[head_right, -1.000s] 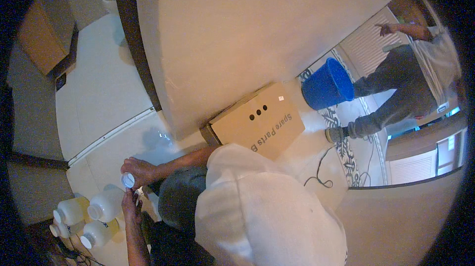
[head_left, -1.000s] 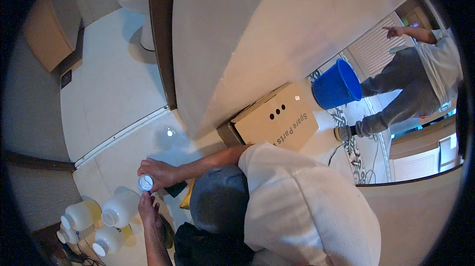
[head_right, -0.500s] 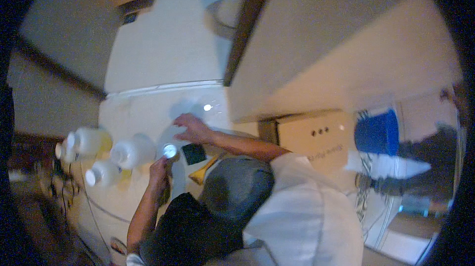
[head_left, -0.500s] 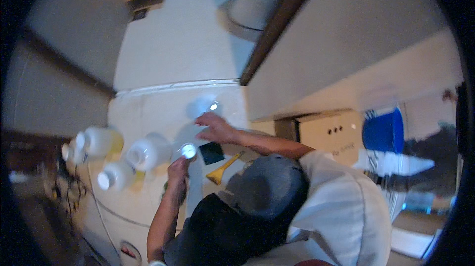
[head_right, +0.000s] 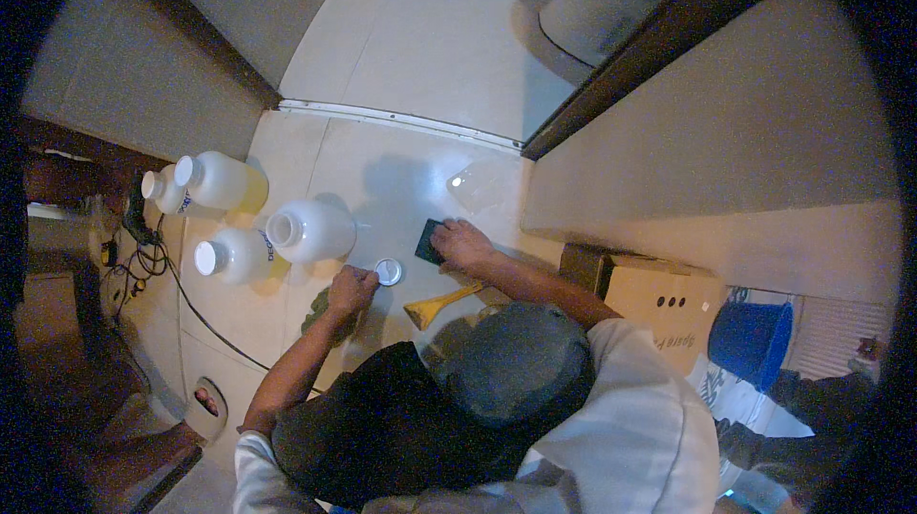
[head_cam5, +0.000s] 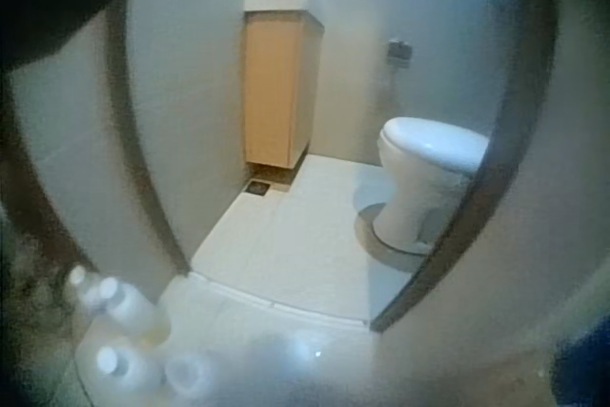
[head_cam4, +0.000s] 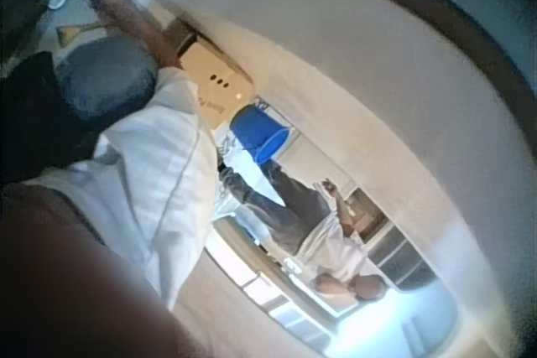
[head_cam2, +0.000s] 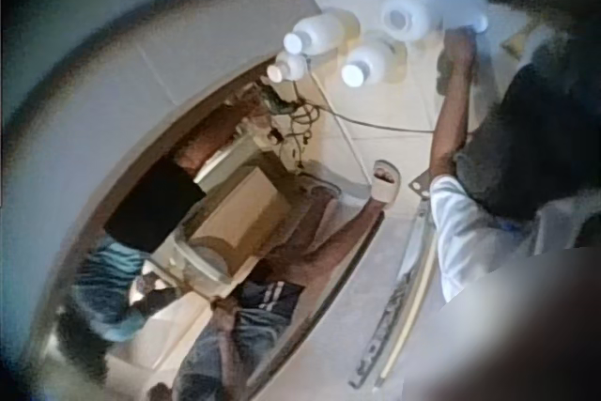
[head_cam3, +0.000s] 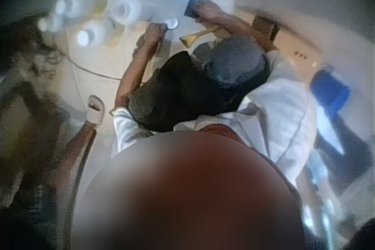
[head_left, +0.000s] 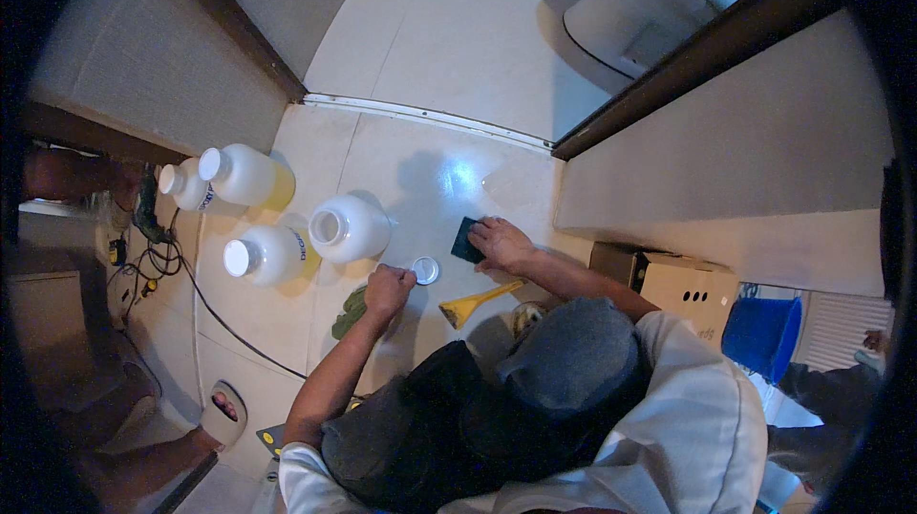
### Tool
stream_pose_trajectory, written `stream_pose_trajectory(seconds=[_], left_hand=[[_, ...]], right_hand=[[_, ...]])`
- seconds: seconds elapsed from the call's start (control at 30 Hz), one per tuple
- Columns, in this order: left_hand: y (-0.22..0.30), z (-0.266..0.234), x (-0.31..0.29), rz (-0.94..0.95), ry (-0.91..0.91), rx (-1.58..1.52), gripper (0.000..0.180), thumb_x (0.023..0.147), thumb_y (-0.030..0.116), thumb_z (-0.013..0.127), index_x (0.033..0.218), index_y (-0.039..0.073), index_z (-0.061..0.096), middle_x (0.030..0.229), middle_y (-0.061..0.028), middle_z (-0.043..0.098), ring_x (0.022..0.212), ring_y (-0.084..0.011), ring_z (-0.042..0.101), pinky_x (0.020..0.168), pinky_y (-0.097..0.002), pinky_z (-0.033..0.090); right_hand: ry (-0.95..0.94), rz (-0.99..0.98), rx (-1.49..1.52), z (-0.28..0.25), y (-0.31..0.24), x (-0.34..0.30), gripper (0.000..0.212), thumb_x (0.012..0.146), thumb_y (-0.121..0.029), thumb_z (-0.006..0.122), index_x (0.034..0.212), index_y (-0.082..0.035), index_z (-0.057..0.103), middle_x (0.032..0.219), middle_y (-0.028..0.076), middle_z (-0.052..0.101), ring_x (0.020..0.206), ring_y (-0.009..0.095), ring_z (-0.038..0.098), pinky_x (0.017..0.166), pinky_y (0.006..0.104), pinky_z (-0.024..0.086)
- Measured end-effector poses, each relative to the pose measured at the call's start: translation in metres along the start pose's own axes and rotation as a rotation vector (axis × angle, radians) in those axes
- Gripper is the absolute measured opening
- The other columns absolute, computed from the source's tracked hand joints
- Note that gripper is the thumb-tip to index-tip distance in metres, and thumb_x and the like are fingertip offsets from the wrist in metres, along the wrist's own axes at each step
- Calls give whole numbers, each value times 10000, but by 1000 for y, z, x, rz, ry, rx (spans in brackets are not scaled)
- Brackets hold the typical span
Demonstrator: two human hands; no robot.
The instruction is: The person pours liquid from a large white bottle onto the tiled floor and wipes the area with a green cloth and a yellow squeegee. They repeat this process, moving between different spots on the floor, and occasionally wring the cloth in a blue bucket.
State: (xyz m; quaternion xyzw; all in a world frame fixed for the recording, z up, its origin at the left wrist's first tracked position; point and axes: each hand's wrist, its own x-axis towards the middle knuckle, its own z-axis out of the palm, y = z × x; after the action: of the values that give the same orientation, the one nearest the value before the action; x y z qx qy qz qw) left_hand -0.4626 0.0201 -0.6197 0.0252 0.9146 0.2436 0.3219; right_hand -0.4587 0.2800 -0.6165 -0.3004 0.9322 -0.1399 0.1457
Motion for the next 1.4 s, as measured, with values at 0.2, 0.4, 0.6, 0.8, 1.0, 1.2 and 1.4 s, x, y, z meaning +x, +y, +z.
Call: stream_pose_trajectory(seconds=[0.2,0.4,0.6,0.8,1.0,1.2,1.4], left_hand=[[9,2,3,94,32,68,300,772,354,533,861,115,692,904,-243,547,842,-383,549,763,-454,446],[-3,0,3,136,55,93,280,787,319,536,855,95,689,856,-221,569,803,-359,548,752,-431,445],[-14,-6,-4,224,231,-131,245,778,263,565,839,53,674,780,-189,595,779,-340,548,727,-414,437],[-9,-18,-25,254,437,185,275,752,258,592,955,75,621,926,-122,582,899,-294,523,790,-428,382],[-47,6,-45,258,471,319,415,729,299,611,1094,117,529,1075,-90,520,1029,-264,459,901,-466,281],[-76,29,-48,348,526,383,503,708,301,625,1147,100,485,1108,-76,500,1024,-257,461,917,-458,283],[-80,25,-45,400,503,312,504,693,295,627,1135,92,494,1101,-85,505,1016,-264,462,903,-464,300]], right_hand=[[75,48,-62,7,11,-3,382,631,-241,662,958,-65,571,928,90,507,964,270,471,805,374,429],[141,86,94,-6,12,9,227,704,-127,575,917,-48,577,874,130,548,840,327,522,745,414,452],[761,465,58,-24,58,7,193,734,-63,525,916,-10,558,879,196,579,858,372,550,757,437,456],[367,794,58,-7,84,-10,345,764,-27,462,1104,26,493,1113,245,525,1049,366,505,905,396,410],[514,542,29,2,83,-6,185,768,-49,471,929,33,514,1011,232,545,974,377,524,847,433,428],[529,942,-10,-7,98,-1,279,771,-50,461,1029,39,522,1066,217,547,1018,361,514,854,417,430],[515,734,2,4,94,53,189,767,-47,435,917,22,528,940,220,546,948,361,514,864,429,397]])
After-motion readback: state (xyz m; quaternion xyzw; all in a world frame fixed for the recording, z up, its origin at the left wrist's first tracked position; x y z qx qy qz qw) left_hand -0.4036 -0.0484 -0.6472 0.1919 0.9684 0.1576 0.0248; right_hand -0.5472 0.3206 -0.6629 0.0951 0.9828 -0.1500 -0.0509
